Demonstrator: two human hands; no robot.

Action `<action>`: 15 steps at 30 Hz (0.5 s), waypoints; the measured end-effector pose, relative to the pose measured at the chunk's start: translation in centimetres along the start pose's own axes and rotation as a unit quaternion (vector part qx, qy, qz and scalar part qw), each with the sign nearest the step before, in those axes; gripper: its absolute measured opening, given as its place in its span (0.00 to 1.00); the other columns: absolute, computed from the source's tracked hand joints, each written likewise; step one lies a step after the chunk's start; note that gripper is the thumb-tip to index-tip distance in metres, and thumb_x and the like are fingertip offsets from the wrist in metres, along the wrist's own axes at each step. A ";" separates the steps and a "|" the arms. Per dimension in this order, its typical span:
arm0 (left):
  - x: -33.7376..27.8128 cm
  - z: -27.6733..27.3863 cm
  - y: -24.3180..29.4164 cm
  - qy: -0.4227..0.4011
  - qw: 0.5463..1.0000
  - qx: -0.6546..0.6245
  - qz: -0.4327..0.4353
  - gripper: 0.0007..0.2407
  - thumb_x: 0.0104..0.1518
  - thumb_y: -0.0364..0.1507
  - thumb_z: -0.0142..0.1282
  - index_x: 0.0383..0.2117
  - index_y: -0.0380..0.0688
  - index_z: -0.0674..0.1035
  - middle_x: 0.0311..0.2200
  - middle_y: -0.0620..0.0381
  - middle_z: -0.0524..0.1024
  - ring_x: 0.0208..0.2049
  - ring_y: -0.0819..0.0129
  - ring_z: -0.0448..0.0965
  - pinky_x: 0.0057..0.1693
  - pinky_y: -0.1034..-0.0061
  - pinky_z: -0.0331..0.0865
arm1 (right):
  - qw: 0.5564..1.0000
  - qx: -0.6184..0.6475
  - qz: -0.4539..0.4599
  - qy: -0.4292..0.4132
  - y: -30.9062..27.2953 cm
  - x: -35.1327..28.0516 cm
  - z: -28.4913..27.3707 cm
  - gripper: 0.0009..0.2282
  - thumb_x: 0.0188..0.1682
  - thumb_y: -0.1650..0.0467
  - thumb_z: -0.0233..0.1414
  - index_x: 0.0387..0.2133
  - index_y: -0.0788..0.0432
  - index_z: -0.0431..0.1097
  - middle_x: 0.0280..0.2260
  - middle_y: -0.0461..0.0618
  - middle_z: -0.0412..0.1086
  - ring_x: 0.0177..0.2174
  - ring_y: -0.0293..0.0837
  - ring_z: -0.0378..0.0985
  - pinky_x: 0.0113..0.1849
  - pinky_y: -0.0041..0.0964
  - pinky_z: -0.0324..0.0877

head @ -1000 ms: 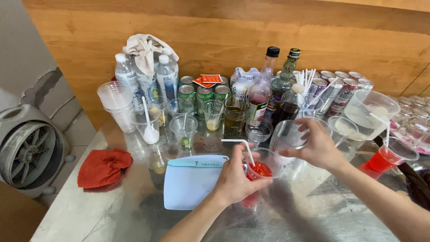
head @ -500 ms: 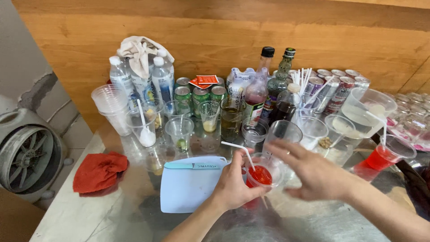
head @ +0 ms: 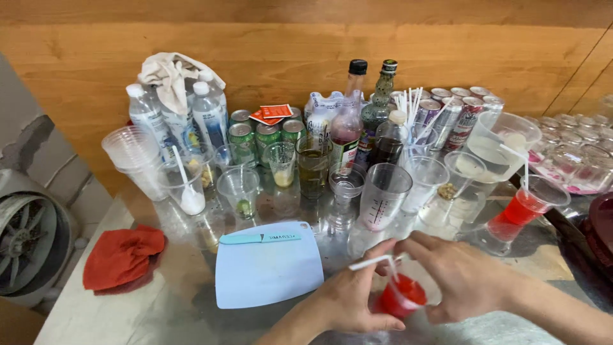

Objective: The person inserts straws into two small plastic cups containing a red liquid and then moves them aside. They then pick up a lime, place it on a cutting board, and slice it into several pieces using a knife.

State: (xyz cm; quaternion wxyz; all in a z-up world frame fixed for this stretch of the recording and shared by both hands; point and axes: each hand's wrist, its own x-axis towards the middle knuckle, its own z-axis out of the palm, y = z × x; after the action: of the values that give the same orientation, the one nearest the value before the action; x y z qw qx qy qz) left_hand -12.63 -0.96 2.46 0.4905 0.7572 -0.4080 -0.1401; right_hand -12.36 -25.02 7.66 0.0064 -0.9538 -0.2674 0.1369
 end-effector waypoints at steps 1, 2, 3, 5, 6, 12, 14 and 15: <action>0.1 0.3 -0.8 -0.001 1.000 -0.003 -0.001 0.50 0.40 0.44 0.62 0.71 0.46 0.45 0.59 0.40 0.68 0.59 0.53 0.73 0.62 0.62 0.66 | 1.000 0.001 0.001 -0.003 0.8 -0.4 -0.5 0.41 0.25 0.58 0.67 0.56 0.48 0.56 0.47 0.48 0.68 0.41 0.56 0.79 0.37 0.55 0.79; 0.1 0.5 -1.7 0.003 1.000 0.003 0.017 0.49 0.42 0.43 0.62 0.71 0.46 0.44 0.61 0.41 0.67 0.57 0.52 0.73 0.59 0.64 0.70 | 0.997 -0.009 0.065 -0.047 1.6 -0.7 -1.1 0.41 0.31 0.59 0.68 0.59 0.45 0.52 0.54 0.46 0.64 0.39 0.47 0.84 0.35 0.42 0.84; 0.1 0.7 -2.6 0.009 0.999 0.011 0.034 0.49 0.44 0.43 0.62 0.71 0.47 0.42 0.63 0.42 0.66 0.55 0.50 0.74 0.57 0.65 0.74 | 0.988 -0.020 0.128 -0.090 2.3 -1.0 -1.6 0.41 0.37 0.60 0.68 0.63 0.42 0.49 0.60 0.43 0.60 0.36 0.38 0.88 0.34 0.30 0.89; 0.1 0.2 -2.1 -0.008 1.000 0.015 0.006 0.48 0.45 0.43 0.61 0.71 0.48 0.42 0.65 0.44 0.64 0.57 0.50 0.73 0.59 0.62 0.70 | 0.976 -0.071 0.192 -0.077 6.4 -1.8 -0.7 0.43 0.34 0.55 0.69 0.62 0.38 0.48 0.60 0.39 0.60 0.38 0.37 0.88 0.31 0.29 0.88; 0.1 -0.2 -1.8 -0.024 0.999 0.021 -0.021 0.48 0.45 0.43 0.60 0.72 0.49 0.41 0.66 0.45 0.62 0.58 0.49 0.72 0.61 0.59 0.66 | 0.958 -0.123 0.253 -0.059 8.5 -2.1 -0.5 0.45 0.32 0.50 0.70 0.62 0.35 0.48 0.60 0.35 0.60 0.39 0.36 0.87 0.29 0.29 0.87; 0.4 -0.5 -2.0 -0.033 0.998 0.024 -0.054 0.46 0.48 0.43 0.59 0.72 0.51 0.41 0.67 0.47 0.61 0.57 0.50 0.73 0.60 0.61 0.67 | 0.887 -0.141 0.432 -0.076 21.9 -5.3 1.7 0.48 0.35 0.44 0.66 0.67 0.33 0.44 0.61 0.33 0.68 0.55 0.39 0.85 0.52 0.40 0.84; 0.5 -0.6 -1.7 -0.043 0.997 0.023 -0.059 0.46 0.48 0.44 0.59 0.72 0.50 0.42 0.67 0.47 0.61 0.57 0.50 0.73 0.60 0.62 0.66 | 0.880 -0.163 0.445 -0.010 30.6 -6.9 6.4 0.47 0.25 0.43 0.68 0.61 0.34 0.55 0.50 0.38 0.77 0.48 0.41 0.88 0.47 0.35 0.82; 0.4 -0.5 -1.5 -0.053 0.996 0.020 -0.067 0.46 0.47 0.44 0.58 0.72 0.50 0.43 0.66 0.47 0.61 0.58 0.51 0.74 0.61 0.62 0.65 | 0.870 -0.183 0.455 0.055 34.9 -7.7 9.0 0.46 0.16 0.41 0.69 0.55 0.35 0.66 0.39 0.43 0.86 0.42 0.42 0.91 0.43 0.30 0.81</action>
State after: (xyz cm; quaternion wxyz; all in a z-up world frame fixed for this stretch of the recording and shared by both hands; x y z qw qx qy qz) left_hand -11.28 -0.66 1.47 0.4424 0.7841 -0.3844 -0.2043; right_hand -3.27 -59.41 -1.97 -0.2168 -0.9599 0.1762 0.0210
